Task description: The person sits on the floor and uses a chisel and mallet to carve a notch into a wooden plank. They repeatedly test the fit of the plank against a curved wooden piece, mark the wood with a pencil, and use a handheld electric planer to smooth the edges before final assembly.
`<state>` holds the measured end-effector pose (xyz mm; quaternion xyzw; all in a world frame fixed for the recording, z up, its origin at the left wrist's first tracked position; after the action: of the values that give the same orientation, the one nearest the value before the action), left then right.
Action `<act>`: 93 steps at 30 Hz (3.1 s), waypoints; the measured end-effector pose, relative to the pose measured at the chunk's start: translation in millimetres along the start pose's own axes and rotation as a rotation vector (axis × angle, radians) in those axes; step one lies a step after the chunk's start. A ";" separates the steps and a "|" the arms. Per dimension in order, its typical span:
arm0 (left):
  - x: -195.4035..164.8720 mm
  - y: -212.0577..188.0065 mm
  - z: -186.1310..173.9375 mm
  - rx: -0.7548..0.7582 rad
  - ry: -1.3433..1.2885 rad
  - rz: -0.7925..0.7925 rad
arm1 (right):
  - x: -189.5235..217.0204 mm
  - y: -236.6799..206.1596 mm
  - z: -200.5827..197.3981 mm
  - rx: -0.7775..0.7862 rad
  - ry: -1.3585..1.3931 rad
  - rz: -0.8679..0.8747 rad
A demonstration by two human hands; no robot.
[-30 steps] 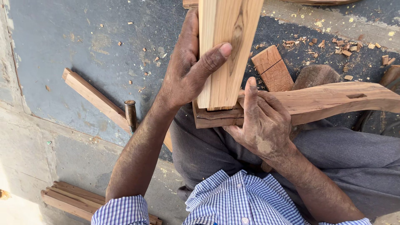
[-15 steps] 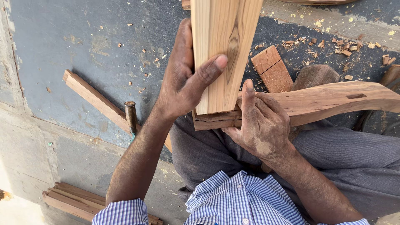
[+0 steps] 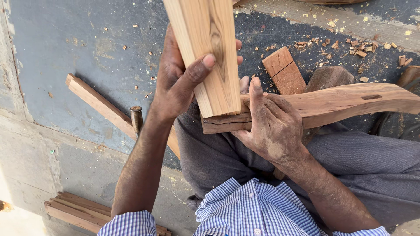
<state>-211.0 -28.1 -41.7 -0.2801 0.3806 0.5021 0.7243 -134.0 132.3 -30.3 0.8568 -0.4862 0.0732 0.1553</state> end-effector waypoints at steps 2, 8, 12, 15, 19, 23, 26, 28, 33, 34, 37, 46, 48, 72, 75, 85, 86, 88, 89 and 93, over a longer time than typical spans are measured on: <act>-7.2 -4.8 -0.7 -0.003 0.003 -0.012 | -1.3 0.1 0.6 0.006 0.011 0.014; -6.2 6.4 3.7 -0.029 0.574 0.139 | -0.4 -0.7 1.0 0.025 0.009 0.006; 8.9 3.5 2.5 -0.114 0.516 0.100 | -0.7 1.6 -2.9 0.002 0.019 0.010; 13.8 -1.0 -4.5 -0.144 0.085 0.041 | 0.9 4.3 -5.0 -0.002 0.060 0.009; 6.9 2.8 -12.5 -0.075 0.032 -0.010 | 6.1 6.2 -5.1 0.002 0.043 -0.014; -4.2 -1.9 -8.7 -0.055 0.335 0.043 | 9.6 4.3 -7.4 -0.062 0.033 -0.082; -4.4 2.3 -1.7 -0.064 0.520 0.096 | 5.6 1.0 0.4 -0.004 0.037 -0.040; 1.6 4.6 -0.9 -0.122 0.526 0.089 | 6.8 -2.4 1.1 -0.008 0.004 -0.043; 19.7 14.2 -9.9 -0.117 0.253 -0.061 | 9.8 -8.0 -0.9 -0.050 -0.026 -0.063; 15.6 14.2 -10.7 -0.101 0.289 -0.029 | 9.3 -8.3 -0.7 -0.051 -0.018 -0.062; 5.7 17.3 -17.5 -0.080 0.409 0.040 | 9.6 -8.5 -0.1 -0.073 -0.020 -0.077; 62.3 33.9 -80.2 -0.554 0.352 -0.235 | 6.3 -0.2 -1.5 -0.033 -0.010 -0.029; 71.3 30.4 -78.9 -0.627 -0.007 -0.243 | 5.5 3.1 -5.0 -0.003 0.067 0.002; 67.2 6.0 19.5 -0.492 -0.523 -0.275 | -67.8 -56.1 55.7 -0.191 1.192 0.626; 50.0 3.6 26.0 -0.330 -0.647 -0.212 | -104.8 -52.8 49.4 -0.220 1.328 0.738; 6.4 -44.3 19.3 -0.257 0.032 0.212 | -48.4 -88.6 32.0 0.183 -0.190 -0.013; 7.9 -47.5 23.0 -0.239 0.035 0.227 | -50.5 -87.0 30.2 0.250 -0.152 -0.014; 2.7 -52.7 28.8 -0.201 0.079 0.287 | -51.0 -75.7 21.8 0.340 -0.057 -0.038; 2.6 -53.3 30.5 -0.204 0.110 0.272 | -50.1 -70.3 17.3 0.389 -0.055 -0.044; -6.2 -41.6 35.5 -0.190 0.219 0.258 | -44.2 -49.7 3.0 0.542 -0.036 -0.039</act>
<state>-163.5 -17.4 -15.9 -0.3489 0.4408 0.5909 0.5787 -114.4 190.9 -55.0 0.8774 -0.4352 0.1824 -0.0868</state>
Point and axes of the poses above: each hand's wrist, its own y-axis towards the middle knuckle, its own z-axis out of the palm, x = y × z, the point moved 8 cm from there along y, towards the middle knuckle, and after that the axes turned 13 degrees about -y, right-handed, at the moved point
